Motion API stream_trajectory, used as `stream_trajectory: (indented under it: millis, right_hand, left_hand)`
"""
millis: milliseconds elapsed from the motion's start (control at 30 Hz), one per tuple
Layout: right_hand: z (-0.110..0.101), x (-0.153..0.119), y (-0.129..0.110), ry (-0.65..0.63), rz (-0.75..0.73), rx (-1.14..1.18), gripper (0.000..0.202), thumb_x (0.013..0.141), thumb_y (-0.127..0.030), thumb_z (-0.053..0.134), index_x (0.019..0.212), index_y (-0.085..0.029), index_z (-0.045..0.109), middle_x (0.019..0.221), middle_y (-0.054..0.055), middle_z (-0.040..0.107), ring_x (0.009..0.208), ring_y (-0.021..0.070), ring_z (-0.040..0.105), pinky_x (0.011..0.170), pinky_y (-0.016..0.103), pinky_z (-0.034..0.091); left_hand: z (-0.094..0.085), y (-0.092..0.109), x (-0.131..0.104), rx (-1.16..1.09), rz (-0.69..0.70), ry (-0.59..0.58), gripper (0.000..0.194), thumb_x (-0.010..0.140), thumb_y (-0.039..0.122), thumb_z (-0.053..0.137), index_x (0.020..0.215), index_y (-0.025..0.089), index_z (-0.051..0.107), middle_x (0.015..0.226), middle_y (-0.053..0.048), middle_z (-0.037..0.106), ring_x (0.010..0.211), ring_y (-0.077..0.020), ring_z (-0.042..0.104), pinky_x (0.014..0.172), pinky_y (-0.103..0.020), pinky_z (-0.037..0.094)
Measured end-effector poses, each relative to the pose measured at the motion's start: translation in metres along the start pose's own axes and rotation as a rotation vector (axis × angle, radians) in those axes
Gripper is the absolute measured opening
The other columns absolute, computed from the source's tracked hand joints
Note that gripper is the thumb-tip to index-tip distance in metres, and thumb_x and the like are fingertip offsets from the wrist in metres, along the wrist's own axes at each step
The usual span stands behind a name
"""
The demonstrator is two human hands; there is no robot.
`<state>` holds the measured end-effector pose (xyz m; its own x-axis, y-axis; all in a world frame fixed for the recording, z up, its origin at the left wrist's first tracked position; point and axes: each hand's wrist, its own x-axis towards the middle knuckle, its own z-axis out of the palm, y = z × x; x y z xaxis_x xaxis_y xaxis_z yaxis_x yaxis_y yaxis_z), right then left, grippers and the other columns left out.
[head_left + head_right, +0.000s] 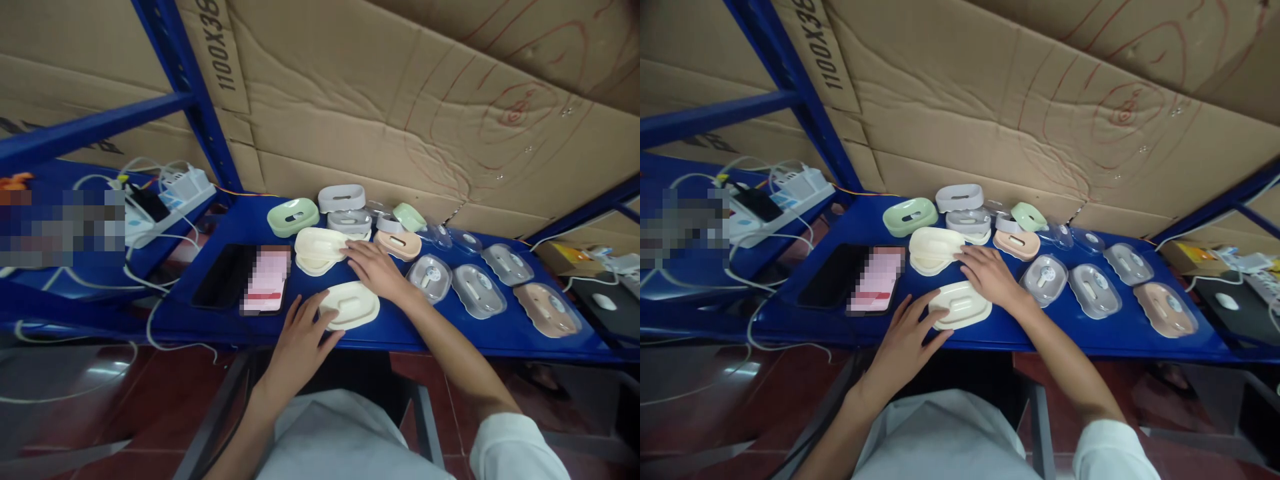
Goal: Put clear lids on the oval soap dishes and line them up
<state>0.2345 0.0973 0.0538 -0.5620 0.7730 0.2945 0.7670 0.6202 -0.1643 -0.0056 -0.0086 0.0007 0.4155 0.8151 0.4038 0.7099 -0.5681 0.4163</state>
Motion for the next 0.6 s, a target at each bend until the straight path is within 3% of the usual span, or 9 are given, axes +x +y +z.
stream_trajectory:
  millis: [133,267,467,600]
  right_hand:
    - [0.005,0.050,0.026,-0.024,0.127,-0.234,0.046,0.108,-0.020,0.046,0.151,-0.015,0.058,0.160,0.015,0.056,0.147,0.0326,0.048,0.118,0.050,0.037]
    - [0.003,0.068,0.052,-0.081,0.221,-0.348,0.039,0.104,-0.026,0.058,0.139,-0.013,0.067,0.143,0.019,0.067,0.133,0.0360,0.056,0.113,0.051,0.037]
    - [-0.015,0.051,0.064,0.034,0.230,-0.154,0.023,0.105,-0.032,0.058,0.116,-0.019,0.072,0.124,0.013,0.074,0.122,0.0315,0.063,0.107,0.047,0.040]
    - [-0.028,0.016,0.046,0.141,0.169,0.058,0.022,0.106,-0.039,0.057,0.116,-0.021,0.066,0.115,0.010,0.076,0.109,0.0285,0.069,0.102,0.045,0.047]
  left_hand:
    - [-0.001,-0.007,-0.002,-0.073,0.005,0.010,0.022,0.102,0.031,0.067,0.122,0.024,0.069,0.153,-0.012,0.059,0.143,-0.0298,0.058,0.126,-0.060,0.040]
    - [0.000,-0.010,-0.003,-0.118,-0.009,0.016,0.022,0.101,0.031,0.067,0.122,0.025,0.068,0.153,-0.011,0.058,0.143,-0.0294,0.058,0.127,-0.061,0.041]
    - [-0.002,-0.009,-0.003,-0.181,-0.051,0.009,0.024,0.102,0.033,0.066,0.126,0.027,0.067,0.158,-0.009,0.055,0.147,-0.0302,0.054,0.127,-0.059,0.041]
    - [-0.003,-0.010,0.000,-0.268,-0.154,-0.021,0.050,0.099,0.030,0.071,0.146,0.031,0.054,0.164,-0.009,0.049,0.153,-0.0297,0.047,0.125,-0.052,0.046]
